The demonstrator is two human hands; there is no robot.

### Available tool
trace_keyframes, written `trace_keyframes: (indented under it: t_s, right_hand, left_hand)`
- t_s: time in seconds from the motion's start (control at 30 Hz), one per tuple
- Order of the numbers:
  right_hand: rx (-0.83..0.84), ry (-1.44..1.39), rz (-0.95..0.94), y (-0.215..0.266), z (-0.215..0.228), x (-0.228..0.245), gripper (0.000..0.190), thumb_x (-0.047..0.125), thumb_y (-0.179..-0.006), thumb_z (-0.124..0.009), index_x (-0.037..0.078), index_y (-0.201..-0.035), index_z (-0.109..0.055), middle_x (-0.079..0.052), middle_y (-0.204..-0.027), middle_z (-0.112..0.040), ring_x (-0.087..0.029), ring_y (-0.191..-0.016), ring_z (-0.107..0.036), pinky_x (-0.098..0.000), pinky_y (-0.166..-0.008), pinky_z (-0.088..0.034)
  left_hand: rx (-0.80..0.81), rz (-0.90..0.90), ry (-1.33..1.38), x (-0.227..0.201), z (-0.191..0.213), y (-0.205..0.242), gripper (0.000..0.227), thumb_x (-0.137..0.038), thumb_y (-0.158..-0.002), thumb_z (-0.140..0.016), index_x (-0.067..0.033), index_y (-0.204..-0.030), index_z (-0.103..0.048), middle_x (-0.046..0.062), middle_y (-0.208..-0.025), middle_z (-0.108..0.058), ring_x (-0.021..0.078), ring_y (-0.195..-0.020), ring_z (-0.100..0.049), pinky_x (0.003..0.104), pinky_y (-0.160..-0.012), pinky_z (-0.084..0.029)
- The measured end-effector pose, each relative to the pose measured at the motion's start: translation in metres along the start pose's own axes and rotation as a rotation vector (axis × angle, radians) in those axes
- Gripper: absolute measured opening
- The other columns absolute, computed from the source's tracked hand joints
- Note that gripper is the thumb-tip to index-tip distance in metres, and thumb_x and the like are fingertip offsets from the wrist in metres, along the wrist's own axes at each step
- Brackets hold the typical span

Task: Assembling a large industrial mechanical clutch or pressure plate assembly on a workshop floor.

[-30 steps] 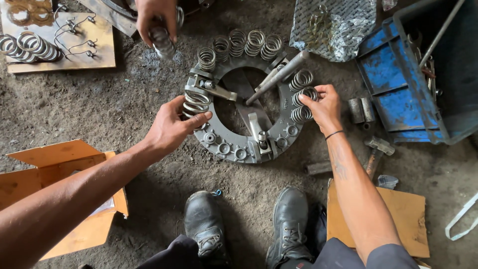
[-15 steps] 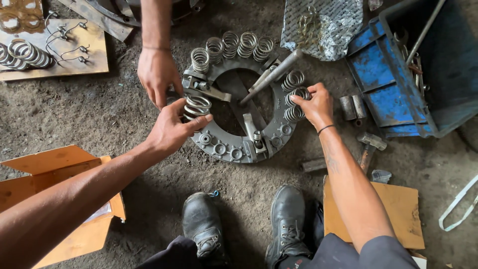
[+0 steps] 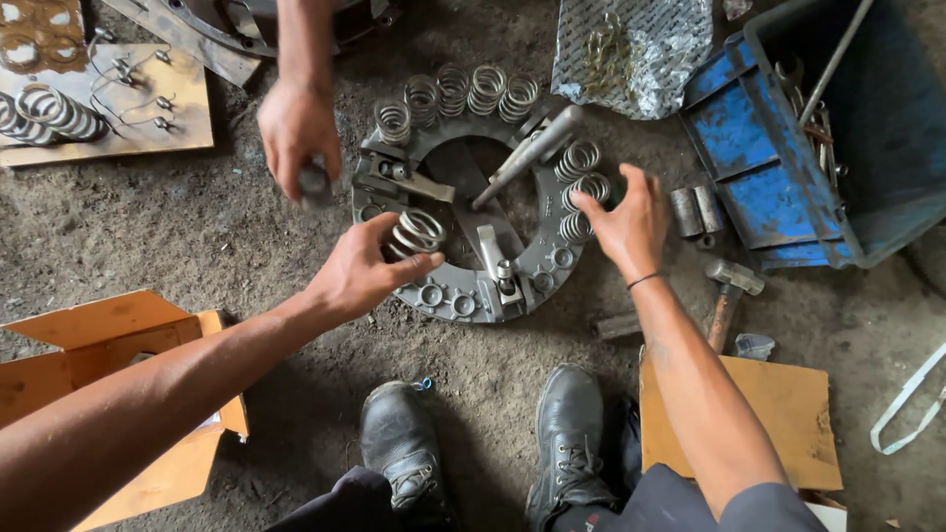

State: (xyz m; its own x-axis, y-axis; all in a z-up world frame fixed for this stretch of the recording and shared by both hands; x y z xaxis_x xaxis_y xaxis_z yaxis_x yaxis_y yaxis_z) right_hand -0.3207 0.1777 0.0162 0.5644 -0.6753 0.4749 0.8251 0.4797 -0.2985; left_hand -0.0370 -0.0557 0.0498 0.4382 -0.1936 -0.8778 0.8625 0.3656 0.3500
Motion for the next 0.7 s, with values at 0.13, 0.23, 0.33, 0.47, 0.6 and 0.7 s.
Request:
trace_keyframes:
  t_s: [0.13, 0.23, 0.33, 0.47, 0.6, 0.7]
  right_hand:
    - [-0.148, 0.016, 0.297, 0.044, 0.041, 0.121, 0.047, 0.039, -0.089, -0.083, 0.005, -0.118, -0.066, -0.017, -0.117, -0.068, -0.035, -0.108, -0.066, -0.0476, -0.093, -0.051]
    - [0.388, -0.471, 0.111, 0.084, 0.000, 0.159, 0.029, 0.027, -0.098, -0.060, 0.008, -0.119, -0.068, -0.009, -0.116, -0.073, -0.018, -0.090, -0.072, -0.0323, -0.076, -0.059]
    - [0.665, -0.753, 0.105, 0.122, -0.024, 0.183, 0.045, 0.025, -0.100, -0.065, 0.002, -0.137, -0.052, -0.007, -0.118, -0.067, -0.012, -0.097, -0.068, -0.0259, -0.080, -0.057]
    - [0.746, -0.937, -0.007, 0.131, -0.034, 0.180, 0.050, 0.021, -0.093, -0.075, 0.000, -0.134, -0.056, -0.006, -0.111, -0.069, -0.012, -0.097, -0.067, -0.0274, -0.083, -0.058]
    - [0.731, -0.881, 0.083, 0.127, -0.027, 0.168, 0.056, 0.017, -0.087, -0.081, -0.001, -0.133, -0.056, -0.007, -0.115, -0.069, -0.013, -0.102, -0.068, -0.0289, -0.089, -0.058]
    - [0.721, -0.950, 0.110, 0.125, -0.010, 0.164, 0.057, 0.013, -0.086, -0.082, -0.002, -0.134, -0.055, -0.007, -0.115, -0.067, -0.013, -0.103, -0.068, -0.0289, -0.091, -0.059]
  left_hand:
    - [0.025, -0.064, -0.122, -0.005, -0.015, -0.002, 0.051, -0.033, -0.080, -0.082, -0.0012, -0.116, -0.066, 0.009, -0.096, -0.076, 0.0164, -0.083, -0.071, 0.032, -0.079, -0.057]
    - [0.024, -0.159, -0.152, -0.011, -0.027, 0.001, 0.063, -0.030, -0.077, -0.085, 0.0006, -0.126, -0.059, 0.013, -0.099, -0.077, 0.0208, -0.089, -0.075, 0.035, -0.081, -0.059]
    - [-0.019, -0.387, -0.226, -0.029, -0.033, 0.012, 0.069, -0.021, -0.077, -0.083, 0.0015, -0.134, -0.051, 0.021, -0.105, -0.075, 0.0317, -0.097, -0.076, 0.041, -0.082, -0.059]
    - [0.014, -0.448, -0.279, -0.035, -0.039, 0.025, 0.086, -0.014, -0.072, -0.084, -0.0027, -0.144, -0.038, 0.025, -0.105, -0.073, 0.0421, -0.100, -0.073, 0.047, -0.080, -0.058]
    - [0.075, -0.439, -0.305, -0.033, -0.050, 0.024, 0.089, -0.016, -0.072, -0.086, -0.0064, -0.145, -0.036, 0.023, -0.102, -0.074, 0.0412, -0.098, -0.074, 0.047, -0.080, -0.058]
    - [0.094, -0.534, -0.248, -0.048, -0.049, 0.022, 0.090, -0.014, -0.072, -0.087, -0.0079, -0.146, -0.037, 0.022, -0.110, -0.073, 0.0419, -0.104, -0.072, 0.048, -0.083, -0.057]
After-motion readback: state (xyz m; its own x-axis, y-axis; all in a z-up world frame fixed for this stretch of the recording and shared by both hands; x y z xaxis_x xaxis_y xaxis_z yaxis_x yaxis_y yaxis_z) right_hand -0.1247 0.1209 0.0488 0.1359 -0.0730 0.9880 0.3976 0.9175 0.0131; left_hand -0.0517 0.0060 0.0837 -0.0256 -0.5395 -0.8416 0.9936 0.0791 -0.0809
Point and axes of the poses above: each hand's wrist, its own y-axis away from the middle knuckle, its own z-axis out of the back of the hand, x = y × z, the point moved 9 cm from there along -y, towards the middle knuckle
